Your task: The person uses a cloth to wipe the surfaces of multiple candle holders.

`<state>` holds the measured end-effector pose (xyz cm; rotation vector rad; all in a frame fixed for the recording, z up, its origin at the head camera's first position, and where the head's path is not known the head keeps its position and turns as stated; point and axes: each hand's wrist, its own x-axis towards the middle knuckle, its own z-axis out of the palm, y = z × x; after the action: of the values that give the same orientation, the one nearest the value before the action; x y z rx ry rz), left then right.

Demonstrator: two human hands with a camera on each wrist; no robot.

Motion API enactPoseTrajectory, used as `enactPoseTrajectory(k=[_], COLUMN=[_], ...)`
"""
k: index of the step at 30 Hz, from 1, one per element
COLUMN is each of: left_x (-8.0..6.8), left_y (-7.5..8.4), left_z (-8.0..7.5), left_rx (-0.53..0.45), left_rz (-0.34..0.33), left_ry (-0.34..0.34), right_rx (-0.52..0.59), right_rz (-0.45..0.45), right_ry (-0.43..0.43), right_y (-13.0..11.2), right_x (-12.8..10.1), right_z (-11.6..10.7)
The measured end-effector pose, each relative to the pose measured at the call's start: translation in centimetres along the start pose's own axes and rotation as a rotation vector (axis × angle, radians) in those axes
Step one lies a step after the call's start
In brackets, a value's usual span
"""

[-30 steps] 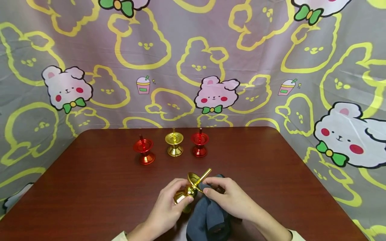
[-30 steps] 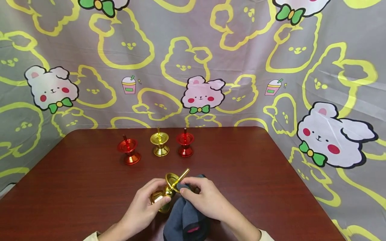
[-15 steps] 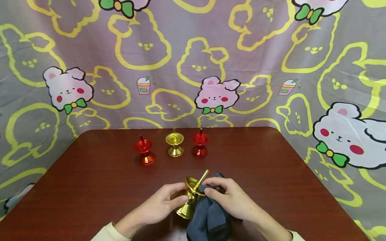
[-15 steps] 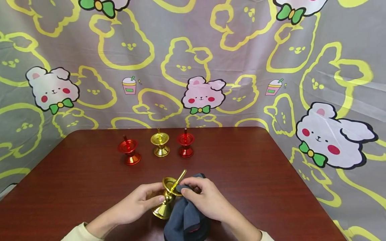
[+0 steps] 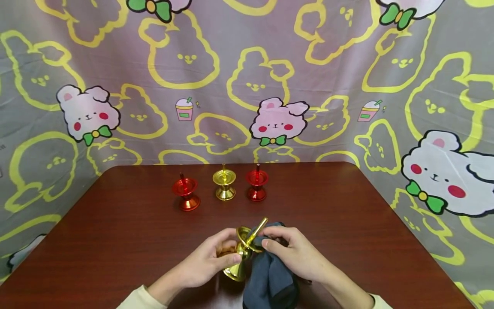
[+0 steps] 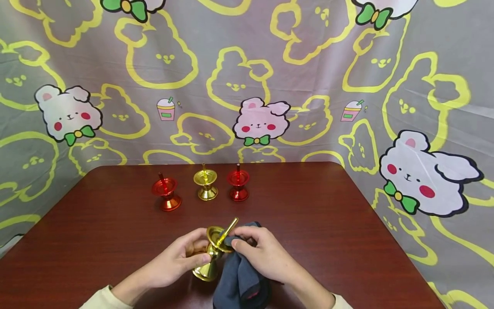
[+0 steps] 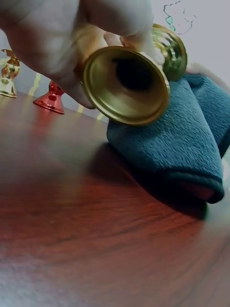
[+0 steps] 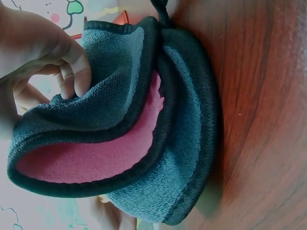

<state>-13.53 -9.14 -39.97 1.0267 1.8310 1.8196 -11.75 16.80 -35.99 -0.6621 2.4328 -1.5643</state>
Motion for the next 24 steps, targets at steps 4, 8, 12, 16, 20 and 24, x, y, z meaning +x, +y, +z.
enactPoseTrajectory(k=[4,8,12,16,20,24], left_x=[0.1,0.3,0.4,0.6,0.8,1.1], left_y=[0.3,0.4,0.3,0.3,0.2,0.3], left_z=[0.5,1.1,1.7,2.1,2.7,3.1], left_rx=[0.037,0.091,0.178,0.302,0.429,0.611], left_rz=[-0.038,-0.050,-0.039,-0.028,-0.028,-0.019], left_ry=[0.093,0.179,0.262,0.368,0.472,0.545], right_rx=[-0.016,-0.034,-0.048,-0.069,-0.100,-0.112], right_rz=[-0.011,-0.015,0.000,0.024,0.023,0.026], right_ry=[0.012,0.023,0.040,0.060,0.080,0.081], right_y=[-0.1,-0.2,-0.3,-0.3,-0.2,-0.1], right_x=[0.1,0.2,0.1,0.0,0.0,-0.1], right_z=[0.0,0.0,0.1,0.4,0.6,0.7])
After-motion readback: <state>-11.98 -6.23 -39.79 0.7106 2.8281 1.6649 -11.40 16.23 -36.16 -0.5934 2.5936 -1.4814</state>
